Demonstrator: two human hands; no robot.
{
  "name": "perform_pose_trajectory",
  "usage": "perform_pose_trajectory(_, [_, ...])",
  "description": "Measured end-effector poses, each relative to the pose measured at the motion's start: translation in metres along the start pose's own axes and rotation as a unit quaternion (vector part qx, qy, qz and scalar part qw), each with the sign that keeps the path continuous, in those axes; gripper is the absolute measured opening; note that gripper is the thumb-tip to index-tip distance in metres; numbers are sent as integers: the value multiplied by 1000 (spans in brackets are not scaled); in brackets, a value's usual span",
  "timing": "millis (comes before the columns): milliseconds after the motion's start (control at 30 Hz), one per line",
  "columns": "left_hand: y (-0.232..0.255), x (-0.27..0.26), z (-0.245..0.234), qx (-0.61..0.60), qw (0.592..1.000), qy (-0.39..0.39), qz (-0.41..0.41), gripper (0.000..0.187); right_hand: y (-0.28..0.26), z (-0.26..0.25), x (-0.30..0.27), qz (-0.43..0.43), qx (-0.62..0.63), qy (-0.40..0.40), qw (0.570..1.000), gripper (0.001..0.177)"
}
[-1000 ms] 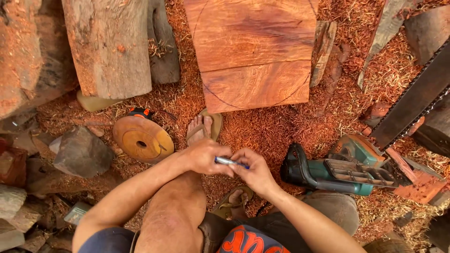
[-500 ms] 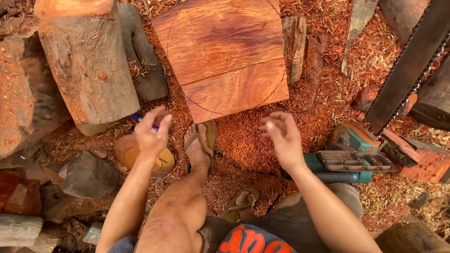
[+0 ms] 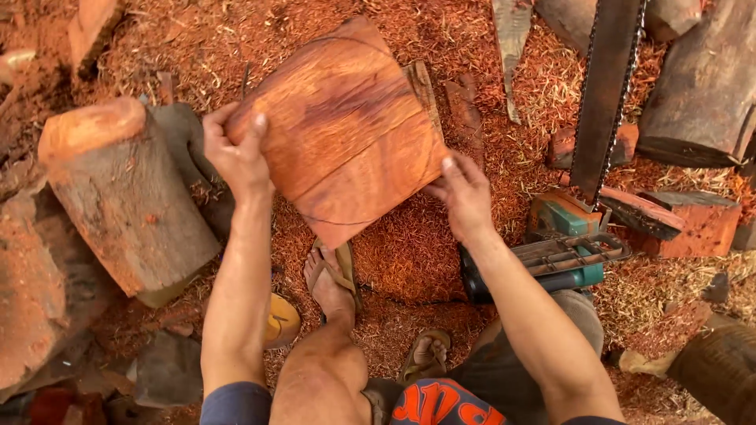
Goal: Tracing and cutting wooden shapes using a marker and an electric chainsaw.
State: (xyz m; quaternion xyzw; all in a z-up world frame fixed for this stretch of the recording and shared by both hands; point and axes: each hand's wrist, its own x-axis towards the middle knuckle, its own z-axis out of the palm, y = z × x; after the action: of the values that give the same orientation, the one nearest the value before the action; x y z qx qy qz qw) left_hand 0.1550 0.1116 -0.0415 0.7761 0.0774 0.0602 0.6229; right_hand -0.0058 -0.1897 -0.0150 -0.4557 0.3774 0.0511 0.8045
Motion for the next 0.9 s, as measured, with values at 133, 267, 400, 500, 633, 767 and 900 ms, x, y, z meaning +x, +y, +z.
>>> perform_pose_trajectory(133, [22, -9, 35, 48, 998, -27, -5, 45, -16, -3, 6, -58, -134, 103, 984, 50])
perform_pose_trajectory(267, [4, -6, 49, 20, 999, -35, 25, 45, -17, -7, 9, -85, -80, 111, 987, 52])
perform_pose_trajectory(400, [0, 2, 47, 33, 995, -72, 59, 51, -12, -13, 13, -112, -81, 136, 981, 48])
perform_pose_trajectory(500, [-3, 5, 46, 33, 995, -88, 44, 48, -7, -14, 11, -161, -101, 122, 974, 43])
perform_pose_trajectory(633, [-3, 9, 46, 58, 993, -104, 25, 42, 3, -19, 8, -183, -96, 113, 972, 36])
perform_pose_trajectory(767, [2, 19, 34, 25, 992, -121, 9, 41, 5, -23, 10, -176, -88, 101, 975, 33])
perform_pose_trajectory(900, [-3, 34, 12, -70, 971, -227, -4, 45, 3, -24, 14, -157, -84, 109, 978, 34])
